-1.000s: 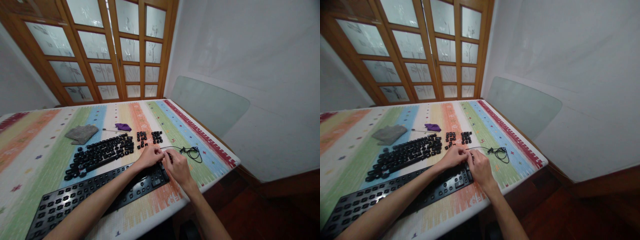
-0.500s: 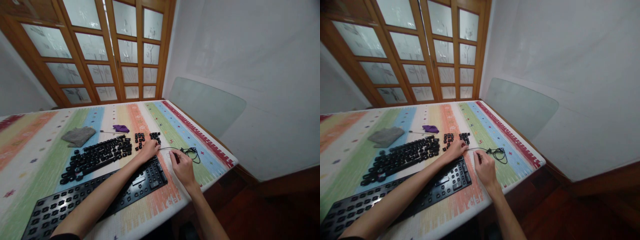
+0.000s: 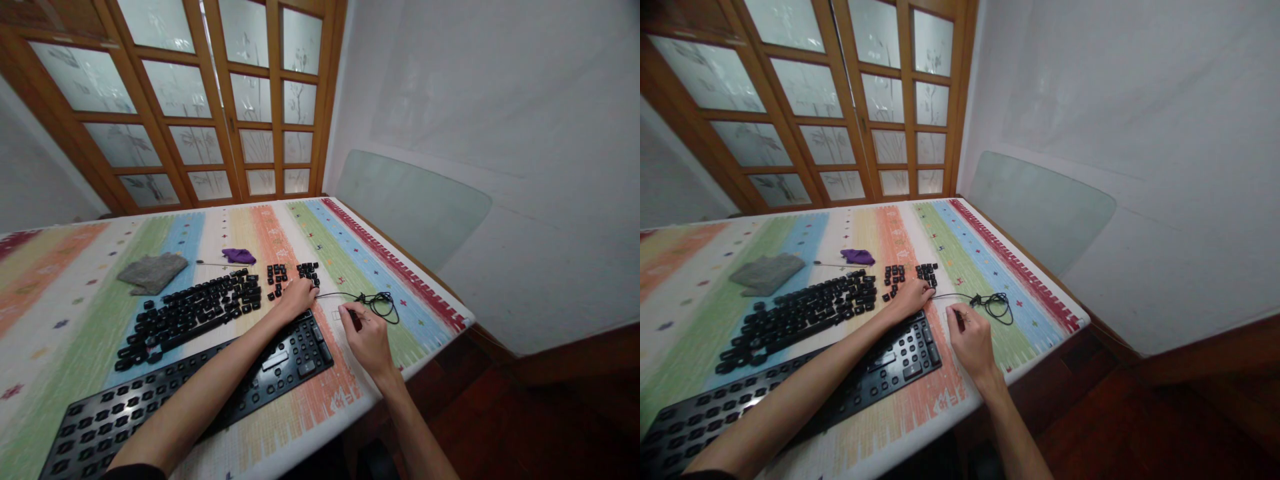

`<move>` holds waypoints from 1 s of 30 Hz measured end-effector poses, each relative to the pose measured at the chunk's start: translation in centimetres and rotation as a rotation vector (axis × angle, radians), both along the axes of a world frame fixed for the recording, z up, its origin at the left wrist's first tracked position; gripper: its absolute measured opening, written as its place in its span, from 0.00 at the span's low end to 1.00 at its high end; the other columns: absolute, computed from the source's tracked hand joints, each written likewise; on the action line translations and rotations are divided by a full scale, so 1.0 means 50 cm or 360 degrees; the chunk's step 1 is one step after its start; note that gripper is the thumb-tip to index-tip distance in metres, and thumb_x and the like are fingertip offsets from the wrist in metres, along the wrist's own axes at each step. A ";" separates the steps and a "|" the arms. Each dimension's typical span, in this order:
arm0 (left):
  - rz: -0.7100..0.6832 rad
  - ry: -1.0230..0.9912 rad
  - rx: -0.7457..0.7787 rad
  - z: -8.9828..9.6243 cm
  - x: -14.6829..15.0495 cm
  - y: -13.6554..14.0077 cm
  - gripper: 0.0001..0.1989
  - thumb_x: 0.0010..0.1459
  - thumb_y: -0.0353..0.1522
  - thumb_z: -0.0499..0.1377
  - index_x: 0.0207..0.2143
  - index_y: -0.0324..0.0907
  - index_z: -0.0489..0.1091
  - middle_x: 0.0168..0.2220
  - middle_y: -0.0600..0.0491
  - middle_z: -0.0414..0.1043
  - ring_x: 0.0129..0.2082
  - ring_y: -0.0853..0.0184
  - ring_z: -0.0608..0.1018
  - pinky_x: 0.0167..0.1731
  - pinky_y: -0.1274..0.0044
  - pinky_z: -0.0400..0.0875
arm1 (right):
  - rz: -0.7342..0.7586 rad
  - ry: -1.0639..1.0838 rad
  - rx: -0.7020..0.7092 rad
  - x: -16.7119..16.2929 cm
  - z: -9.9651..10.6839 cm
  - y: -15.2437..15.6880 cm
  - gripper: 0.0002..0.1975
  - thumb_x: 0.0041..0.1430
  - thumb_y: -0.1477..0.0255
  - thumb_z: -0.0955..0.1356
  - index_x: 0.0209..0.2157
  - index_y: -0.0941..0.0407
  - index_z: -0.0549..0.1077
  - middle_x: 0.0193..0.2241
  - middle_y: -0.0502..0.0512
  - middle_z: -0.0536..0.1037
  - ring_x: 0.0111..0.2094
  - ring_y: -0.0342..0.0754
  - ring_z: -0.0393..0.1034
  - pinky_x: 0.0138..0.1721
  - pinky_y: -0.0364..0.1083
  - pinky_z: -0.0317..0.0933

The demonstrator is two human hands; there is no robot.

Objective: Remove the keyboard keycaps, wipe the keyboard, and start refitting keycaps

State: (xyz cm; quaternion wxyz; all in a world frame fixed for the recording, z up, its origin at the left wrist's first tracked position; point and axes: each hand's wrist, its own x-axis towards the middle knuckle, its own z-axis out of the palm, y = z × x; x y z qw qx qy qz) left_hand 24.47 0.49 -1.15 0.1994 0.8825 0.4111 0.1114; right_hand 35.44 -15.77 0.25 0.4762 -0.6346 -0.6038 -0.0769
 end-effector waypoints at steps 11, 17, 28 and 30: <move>-0.0021 -0.0046 0.0027 0.008 -0.006 -0.007 0.15 0.62 0.33 0.54 0.31 0.36 0.79 0.33 0.40 0.80 0.36 0.58 0.80 0.37 0.73 0.69 | 0.0002 0.0000 0.0011 -0.004 0.005 -0.006 0.10 0.66 0.71 0.64 0.32 0.56 0.74 0.24 0.51 0.77 0.22 0.45 0.70 0.28 0.43 0.65; -0.0066 -0.0094 0.0037 0.022 -0.052 -0.015 0.15 0.61 0.30 0.54 0.30 0.35 0.79 0.30 0.42 0.79 0.33 0.58 0.79 0.35 0.73 0.68 | 0.0060 0.0068 0.0030 -0.002 0.007 -0.013 0.09 0.66 0.71 0.65 0.32 0.56 0.73 0.26 0.51 0.77 0.23 0.44 0.69 0.29 0.42 0.64; -0.0418 -0.0267 0.0095 0.036 -0.217 -0.175 0.09 0.62 0.35 0.58 0.38 0.40 0.75 0.30 0.50 0.74 0.32 0.64 0.75 0.34 0.75 0.68 | 0.0514 -0.0256 -0.0269 -0.026 0.034 -0.033 0.17 0.71 0.73 0.57 0.26 0.55 0.65 0.26 0.53 0.69 0.30 0.47 0.64 0.33 0.46 0.59; -0.0442 -0.0229 0.0152 0.021 -0.236 -0.207 0.09 0.61 0.37 0.60 0.37 0.41 0.74 0.33 0.50 0.73 0.34 0.62 0.75 0.36 0.73 0.69 | 0.0687 -0.0300 -0.0419 -0.028 0.031 -0.034 0.15 0.70 0.74 0.57 0.29 0.56 0.66 0.28 0.54 0.70 0.31 0.47 0.65 0.34 0.45 0.60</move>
